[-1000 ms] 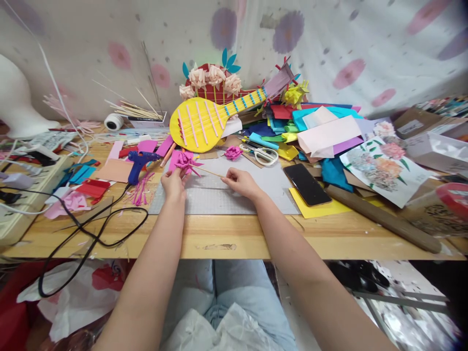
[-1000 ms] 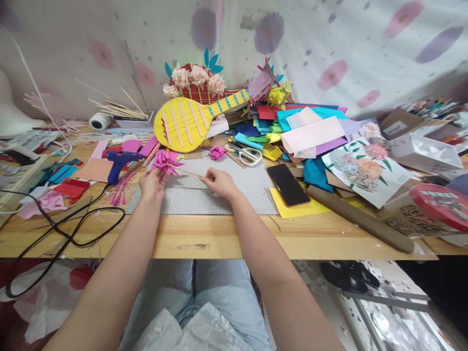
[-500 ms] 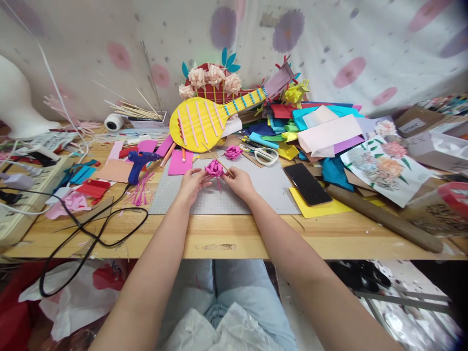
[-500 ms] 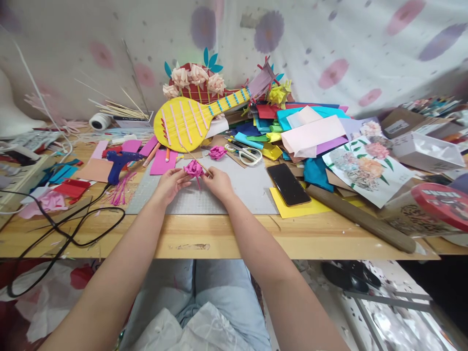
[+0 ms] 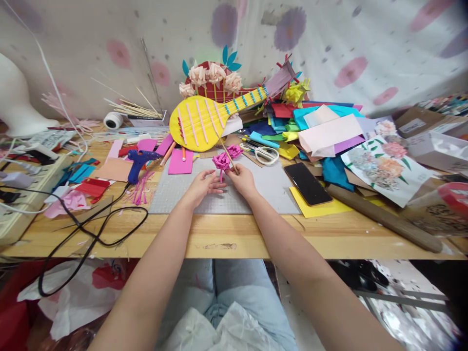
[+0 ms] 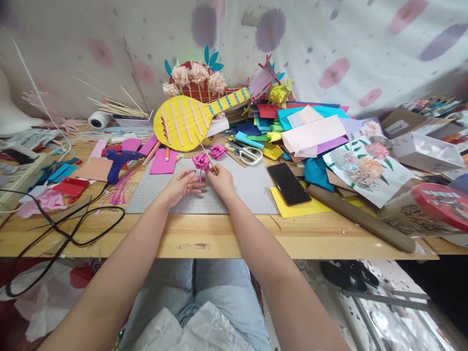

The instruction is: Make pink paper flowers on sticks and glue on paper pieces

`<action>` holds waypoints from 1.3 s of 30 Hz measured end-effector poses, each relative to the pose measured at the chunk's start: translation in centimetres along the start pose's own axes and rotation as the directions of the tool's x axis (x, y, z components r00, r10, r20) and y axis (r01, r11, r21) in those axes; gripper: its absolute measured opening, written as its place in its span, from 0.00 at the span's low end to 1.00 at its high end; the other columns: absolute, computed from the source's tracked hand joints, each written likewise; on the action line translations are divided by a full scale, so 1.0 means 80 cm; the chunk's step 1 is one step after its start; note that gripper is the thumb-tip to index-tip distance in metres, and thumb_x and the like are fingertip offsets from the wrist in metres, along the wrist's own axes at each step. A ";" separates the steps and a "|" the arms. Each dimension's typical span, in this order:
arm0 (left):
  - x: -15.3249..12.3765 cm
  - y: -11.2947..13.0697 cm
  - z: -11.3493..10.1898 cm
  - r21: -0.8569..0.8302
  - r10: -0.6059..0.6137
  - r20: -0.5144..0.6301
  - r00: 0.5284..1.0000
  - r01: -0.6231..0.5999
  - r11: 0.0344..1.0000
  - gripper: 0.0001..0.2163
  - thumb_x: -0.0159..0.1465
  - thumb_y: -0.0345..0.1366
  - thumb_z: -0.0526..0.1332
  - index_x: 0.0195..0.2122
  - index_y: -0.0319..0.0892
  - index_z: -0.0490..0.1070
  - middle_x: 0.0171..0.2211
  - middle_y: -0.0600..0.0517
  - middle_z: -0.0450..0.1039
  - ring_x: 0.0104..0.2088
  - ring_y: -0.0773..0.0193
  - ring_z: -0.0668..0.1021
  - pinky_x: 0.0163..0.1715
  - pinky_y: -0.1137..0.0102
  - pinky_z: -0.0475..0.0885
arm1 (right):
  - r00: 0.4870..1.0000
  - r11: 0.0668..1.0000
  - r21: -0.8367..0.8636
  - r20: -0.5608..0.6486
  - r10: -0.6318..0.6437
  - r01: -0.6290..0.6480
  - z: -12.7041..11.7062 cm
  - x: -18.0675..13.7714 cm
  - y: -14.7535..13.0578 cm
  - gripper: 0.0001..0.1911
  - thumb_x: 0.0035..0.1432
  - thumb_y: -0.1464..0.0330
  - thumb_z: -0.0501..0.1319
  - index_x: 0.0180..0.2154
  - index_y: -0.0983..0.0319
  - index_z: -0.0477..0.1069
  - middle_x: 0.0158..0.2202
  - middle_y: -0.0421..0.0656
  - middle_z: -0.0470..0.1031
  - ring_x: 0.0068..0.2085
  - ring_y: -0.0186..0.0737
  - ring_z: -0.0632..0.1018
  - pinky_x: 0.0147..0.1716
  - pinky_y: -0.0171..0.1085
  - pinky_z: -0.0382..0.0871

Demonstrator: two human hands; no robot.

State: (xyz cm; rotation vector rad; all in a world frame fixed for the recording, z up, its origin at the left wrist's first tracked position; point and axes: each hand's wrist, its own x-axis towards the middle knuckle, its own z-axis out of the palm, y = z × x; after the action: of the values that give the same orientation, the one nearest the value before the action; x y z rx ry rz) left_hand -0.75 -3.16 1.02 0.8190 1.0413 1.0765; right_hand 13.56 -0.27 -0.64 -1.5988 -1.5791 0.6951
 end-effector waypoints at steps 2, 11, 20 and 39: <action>0.000 0.002 -0.001 -0.005 -0.010 -0.016 1.000 0.010 1.000 0.15 0.54 0.36 0.63 0.40 0.38 0.63 0.32 0.44 0.73 0.28 0.59 0.79 0.25 0.65 0.74 | 1.000 1.000 -0.015 -0.010 0.001 -0.001 0.000 -0.001 -0.001 0.14 0.50 0.57 0.56 0.25 0.61 0.66 0.21 0.36 0.66 0.24 0.32 0.65 0.25 0.31 0.54; -0.001 0.005 -0.001 0.003 -0.006 -0.058 0.998 0.007 1.000 0.16 0.54 0.35 0.63 0.43 0.37 0.64 0.34 0.42 0.72 0.28 0.58 0.79 0.24 0.66 0.74 | 0.999 0.999 -0.054 -0.031 -0.004 0.003 -0.004 -0.003 -0.002 0.14 0.50 0.56 0.55 0.26 0.61 0.66 0.23 0.37 0.67 0.25 0.32 0.66 0.26 0.32 0.54; -0.002 0.007 -0.002 0.045 -0.014 -0.007 1.000 0.015 0.999 0.19 0.53 0.32 0.64 0.45 0.34 0.63 0.34 0.43 0.74 0.30 0.61 0.79 0.30 0.66 0.74 | 0.998 0.998 -0.053 -0.054 -0.030 0.027 -0.002 -0.004 -0.003 0.13 0.50 0.57 0.55 0.25 0.61 0.64 0.21 0.35 0.65 0.24 0.31 0.64 0.25 0.31 0.53; 0.003 0.003 -0.011 0.089 0.070 -0.021 0.997 -0.068 0.994 0.14 0.42 0.33 0.70 0.29 0.35 0.70 0.27 0.50 0.72 0.28 0.66 0.75 0.28 0.69 0.73 | 0.997 0.997 -0.018 -0.034 -0.076 0.076 -0.001 -0.010 -0.012 0.11 0.50 0.61 0.56 0.24 0.60 0.63 0.18 0.34 0.62 0.23 0.30 0.63 0.25 0.31 0.52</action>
State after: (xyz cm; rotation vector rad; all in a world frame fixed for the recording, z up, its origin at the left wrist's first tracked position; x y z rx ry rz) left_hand -1.63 -2.87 0.88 0.9204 1.0940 1.1075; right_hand 13.04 -1.17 0.09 -1.5461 -1.6156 0.6120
